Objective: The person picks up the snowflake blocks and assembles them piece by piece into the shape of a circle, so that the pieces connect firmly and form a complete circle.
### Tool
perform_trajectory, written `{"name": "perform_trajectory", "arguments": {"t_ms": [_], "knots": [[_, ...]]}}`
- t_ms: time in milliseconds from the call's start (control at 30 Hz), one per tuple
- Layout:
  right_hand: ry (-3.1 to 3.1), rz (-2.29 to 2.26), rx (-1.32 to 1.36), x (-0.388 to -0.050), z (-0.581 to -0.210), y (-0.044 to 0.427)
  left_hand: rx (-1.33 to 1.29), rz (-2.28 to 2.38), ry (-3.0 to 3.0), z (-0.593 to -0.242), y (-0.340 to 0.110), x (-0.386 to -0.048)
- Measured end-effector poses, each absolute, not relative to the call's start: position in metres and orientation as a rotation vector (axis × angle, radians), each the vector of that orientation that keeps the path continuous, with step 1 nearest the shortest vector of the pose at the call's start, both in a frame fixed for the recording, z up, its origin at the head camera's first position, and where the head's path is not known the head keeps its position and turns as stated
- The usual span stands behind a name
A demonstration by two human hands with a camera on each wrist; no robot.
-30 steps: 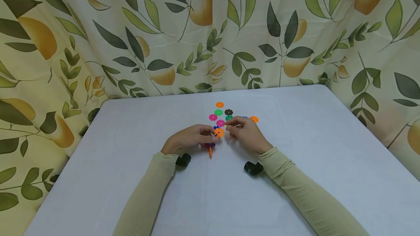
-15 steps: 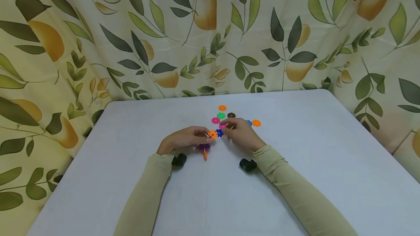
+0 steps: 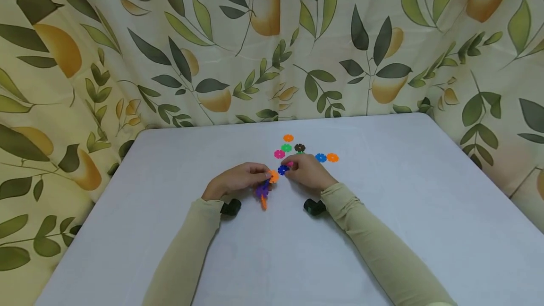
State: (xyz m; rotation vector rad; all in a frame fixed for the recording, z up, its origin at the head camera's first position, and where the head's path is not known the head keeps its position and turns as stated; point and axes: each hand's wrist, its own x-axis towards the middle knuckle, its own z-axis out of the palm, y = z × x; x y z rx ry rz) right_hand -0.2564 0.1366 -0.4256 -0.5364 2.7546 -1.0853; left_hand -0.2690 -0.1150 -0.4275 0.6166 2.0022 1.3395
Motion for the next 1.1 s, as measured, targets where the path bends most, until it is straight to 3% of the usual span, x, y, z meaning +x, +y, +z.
{"name": "perform_trajectory", "arguments": {"t_ms": [333,767,1100], "knots": [[2.755,-1.125,-0.508,-0.256,-0.421,0.133,0.602,1.410,2.036,-0.422,-0.119,-0.273],[2.458,-1.672,-0.508,-0.247,-0.434,0.147,0.540,1.420,2.048,-0.428,-0.110,-0.270],[2.414,-1.747,-0.503,-0.241,-0.434,0.146,0.561,1.431,2.042,-0.431,-0.109,-0.271]]}}
